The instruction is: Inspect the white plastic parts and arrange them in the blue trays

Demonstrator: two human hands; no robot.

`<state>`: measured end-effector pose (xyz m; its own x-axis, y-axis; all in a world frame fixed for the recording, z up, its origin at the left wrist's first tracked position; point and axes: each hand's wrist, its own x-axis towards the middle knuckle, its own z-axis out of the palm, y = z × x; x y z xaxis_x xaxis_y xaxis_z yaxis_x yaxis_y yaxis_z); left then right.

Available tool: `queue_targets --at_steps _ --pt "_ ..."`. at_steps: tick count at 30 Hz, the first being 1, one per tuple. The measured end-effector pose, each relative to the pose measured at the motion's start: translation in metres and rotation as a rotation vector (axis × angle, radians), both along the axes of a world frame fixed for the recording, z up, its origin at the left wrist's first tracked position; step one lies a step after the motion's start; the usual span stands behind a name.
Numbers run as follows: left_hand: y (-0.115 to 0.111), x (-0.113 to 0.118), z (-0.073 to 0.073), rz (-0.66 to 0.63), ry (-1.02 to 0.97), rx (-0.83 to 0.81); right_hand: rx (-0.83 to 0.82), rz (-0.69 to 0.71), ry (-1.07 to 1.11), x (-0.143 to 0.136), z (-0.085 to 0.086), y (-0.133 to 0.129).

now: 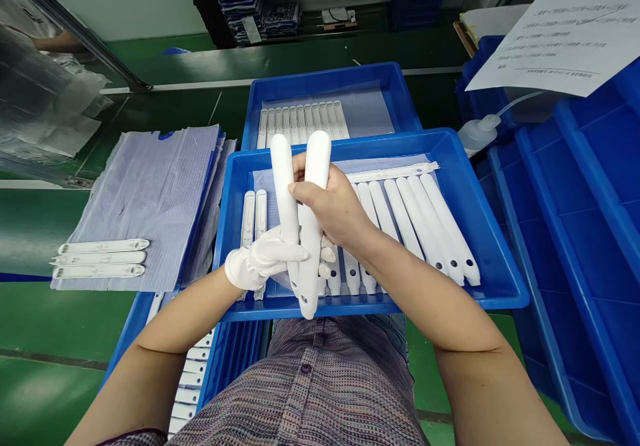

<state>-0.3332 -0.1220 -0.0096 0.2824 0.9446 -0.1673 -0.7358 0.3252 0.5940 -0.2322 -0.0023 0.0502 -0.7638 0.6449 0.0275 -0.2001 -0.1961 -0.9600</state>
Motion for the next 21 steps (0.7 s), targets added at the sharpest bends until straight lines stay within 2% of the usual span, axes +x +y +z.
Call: queue_targets --at_steps 7,12,21 --pt "-0.0004 -0.0035 -0.0046 -0.103 -0.085 -0.015 0.045 -0.028 -0.054 0.0038 0.0039 -0.0047" --pt "-0.0001 -0.0048 -0.0075 -0.108 -0.090 -0.001 0.045 -0.035 -0.055 0.0047 0.0043 -0.0060" --pt "0.0001 -0.0027 -0.0036 -0.075 -0.059 0.033 0.044 -0.056 -0.068 0.0047 0.0024 -0.0062"
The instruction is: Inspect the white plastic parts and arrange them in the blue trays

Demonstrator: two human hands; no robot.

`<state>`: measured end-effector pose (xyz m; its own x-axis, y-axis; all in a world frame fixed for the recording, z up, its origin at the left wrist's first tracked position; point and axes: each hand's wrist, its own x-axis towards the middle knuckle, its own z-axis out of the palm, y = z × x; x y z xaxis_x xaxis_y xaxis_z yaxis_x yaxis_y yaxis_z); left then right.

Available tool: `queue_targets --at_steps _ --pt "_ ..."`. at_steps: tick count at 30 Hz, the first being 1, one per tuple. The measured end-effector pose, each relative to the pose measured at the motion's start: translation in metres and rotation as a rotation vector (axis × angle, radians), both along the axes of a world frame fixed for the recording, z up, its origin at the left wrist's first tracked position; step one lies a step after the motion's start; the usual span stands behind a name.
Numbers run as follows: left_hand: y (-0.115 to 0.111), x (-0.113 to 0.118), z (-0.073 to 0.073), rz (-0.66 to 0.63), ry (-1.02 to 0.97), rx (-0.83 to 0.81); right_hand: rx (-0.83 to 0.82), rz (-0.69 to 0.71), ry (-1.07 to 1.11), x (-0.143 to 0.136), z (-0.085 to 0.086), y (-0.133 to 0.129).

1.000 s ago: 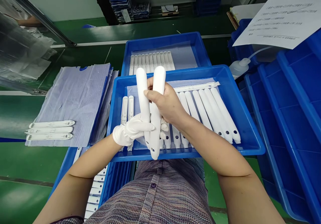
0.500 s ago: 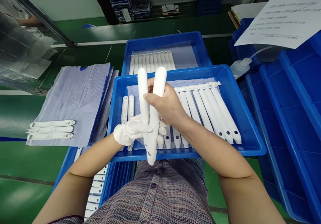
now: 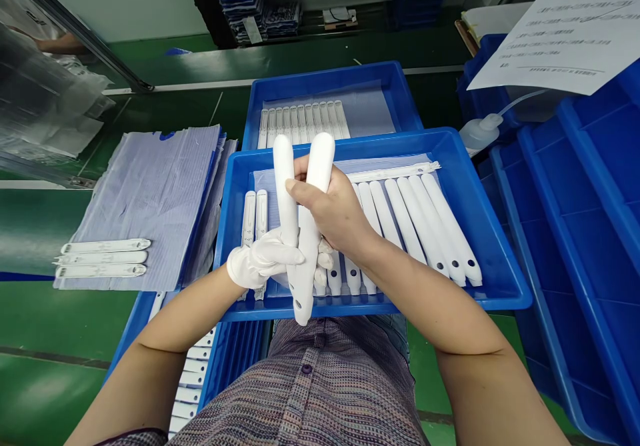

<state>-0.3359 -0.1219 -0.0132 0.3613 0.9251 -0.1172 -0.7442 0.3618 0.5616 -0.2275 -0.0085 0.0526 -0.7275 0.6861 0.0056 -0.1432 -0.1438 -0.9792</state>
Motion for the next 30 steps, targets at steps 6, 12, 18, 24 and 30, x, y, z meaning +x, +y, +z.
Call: queue_targets --at_steps 6,12,18,24,30 --pt "0.0005 -0.0009 -0.0014 -0.023 -0.027 0.003 0.011 0.023 0.015 0.0006 -0.0002 0.0009" --pt "0.0004 0.0000 -0.0017 -0.010 0.008 -0.004 -0.004 0.012 0.029 -0.0002 -0.0006 0.0009" --pt "-0.0004 0.0010 0.0005 0.007 0.042 -0.026 0.010 0.012 0.023 -0.0003 -0.0004 0.0010" --pt "-0.0002 0.0003 0.0003 0.013 0.041 -0.059 -0.007 -0.003 0.028 -0.0010 0.0000 0.0001" --pt "-0.0003 0.0008 -0.0011 0.012 0.047 -0.054 -0.007 -0.012 -0.003 0.0001 0.0022 -0.0009"
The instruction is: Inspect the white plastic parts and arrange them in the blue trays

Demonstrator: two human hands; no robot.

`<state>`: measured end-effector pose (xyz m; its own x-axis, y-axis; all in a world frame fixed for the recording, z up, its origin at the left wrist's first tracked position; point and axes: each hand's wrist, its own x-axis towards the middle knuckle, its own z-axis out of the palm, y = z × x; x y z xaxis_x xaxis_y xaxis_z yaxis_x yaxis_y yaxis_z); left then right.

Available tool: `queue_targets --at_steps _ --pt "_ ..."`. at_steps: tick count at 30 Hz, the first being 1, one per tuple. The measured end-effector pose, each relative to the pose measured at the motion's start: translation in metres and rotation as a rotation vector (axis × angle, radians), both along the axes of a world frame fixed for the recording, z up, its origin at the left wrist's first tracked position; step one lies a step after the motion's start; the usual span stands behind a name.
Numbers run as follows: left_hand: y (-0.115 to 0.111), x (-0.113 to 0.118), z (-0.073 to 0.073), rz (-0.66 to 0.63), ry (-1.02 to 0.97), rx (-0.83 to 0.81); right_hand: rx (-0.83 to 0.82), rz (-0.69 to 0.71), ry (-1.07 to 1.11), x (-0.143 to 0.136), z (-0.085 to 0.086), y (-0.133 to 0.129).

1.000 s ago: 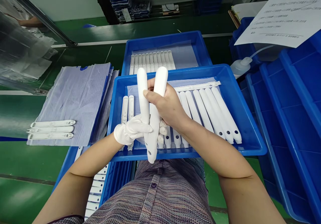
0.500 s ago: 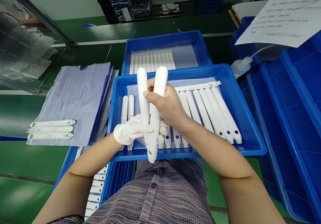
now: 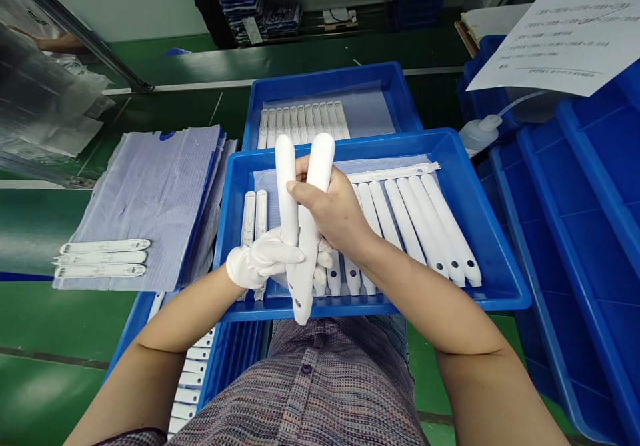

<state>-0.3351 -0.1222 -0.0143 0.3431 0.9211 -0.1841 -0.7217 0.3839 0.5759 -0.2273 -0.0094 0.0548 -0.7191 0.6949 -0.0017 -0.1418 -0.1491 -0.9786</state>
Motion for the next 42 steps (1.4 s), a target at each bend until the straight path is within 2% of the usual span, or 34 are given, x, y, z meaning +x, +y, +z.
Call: queue_targets --at_steps 14,29,42 --pt "0.0015 0.0008 0.0033 0.006 -0.010 0.029 0.030 0.018 -0.005 0.0012 -0.0030 0.0009" --pt "0.0007 0.0003 0.0025 0.011 0.025 -0.029 0.022 0.007 -0.004 0.0000 -0.0020 0.0011" --pt "-0.0006 0.0004 0.0027 -0.005 -0.013 -0.014 0.025 0.019 -0.022 0.0023 -0.0026 0.0015"
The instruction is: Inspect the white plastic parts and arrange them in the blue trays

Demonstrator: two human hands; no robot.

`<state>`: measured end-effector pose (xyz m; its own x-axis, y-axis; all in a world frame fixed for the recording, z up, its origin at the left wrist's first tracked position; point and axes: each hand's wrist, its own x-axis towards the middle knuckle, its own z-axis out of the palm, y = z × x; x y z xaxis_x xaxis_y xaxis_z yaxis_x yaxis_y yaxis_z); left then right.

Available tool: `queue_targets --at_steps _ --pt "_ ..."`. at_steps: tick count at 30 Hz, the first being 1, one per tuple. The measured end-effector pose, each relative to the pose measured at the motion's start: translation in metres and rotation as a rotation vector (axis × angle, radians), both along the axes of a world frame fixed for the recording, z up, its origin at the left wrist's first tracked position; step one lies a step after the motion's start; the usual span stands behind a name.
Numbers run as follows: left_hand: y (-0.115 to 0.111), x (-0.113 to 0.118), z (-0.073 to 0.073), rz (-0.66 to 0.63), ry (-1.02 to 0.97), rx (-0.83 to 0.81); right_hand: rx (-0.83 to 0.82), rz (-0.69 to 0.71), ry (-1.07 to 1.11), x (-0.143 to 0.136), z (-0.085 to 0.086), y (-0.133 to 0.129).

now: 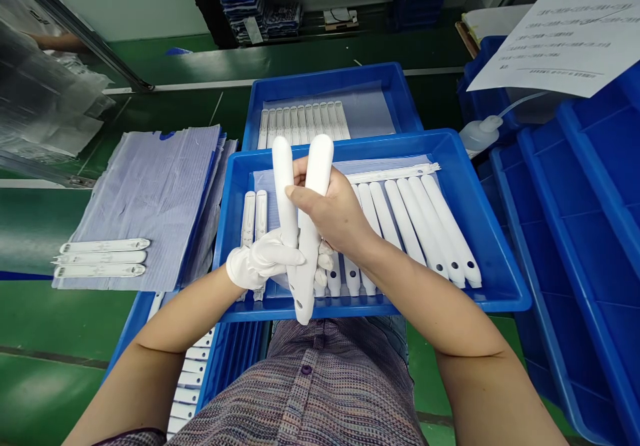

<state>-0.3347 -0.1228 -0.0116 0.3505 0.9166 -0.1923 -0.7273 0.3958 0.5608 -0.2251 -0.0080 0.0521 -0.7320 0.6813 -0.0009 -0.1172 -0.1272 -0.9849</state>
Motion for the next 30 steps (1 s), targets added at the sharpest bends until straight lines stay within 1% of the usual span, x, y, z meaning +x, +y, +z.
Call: queue_targets --at_steps 6,11,14,18,30 --pt "0.0009 -0.0003 0.0008 0.018 0.030 -0.027 -0.008 0.001 0.024 -0.0012 -0.0016 0.0001" --pt "0.0002 0.0003 0.0021 0.013 0.030 0.005 -0.017 0.003 0.041 -0.0009 -0.0003 -0.0003" --pt "-0.0004 0.0001 0.0013 0.030 0.062 -0.006 -0.013 0.004 0.028 -0.0007 0.0001 -0.0004" --pt "-0.0005 0.0001 0.0004 0.003 0.035 0.019 -0.002 -0.007 0.014 -0.0006 0.0000 -0.0005" --pt "0.0000 0.0016 0.0010 0.023 0.013 0.022 0.004 -0.015 0.027 -0.0006 -0.0002 0.0000"
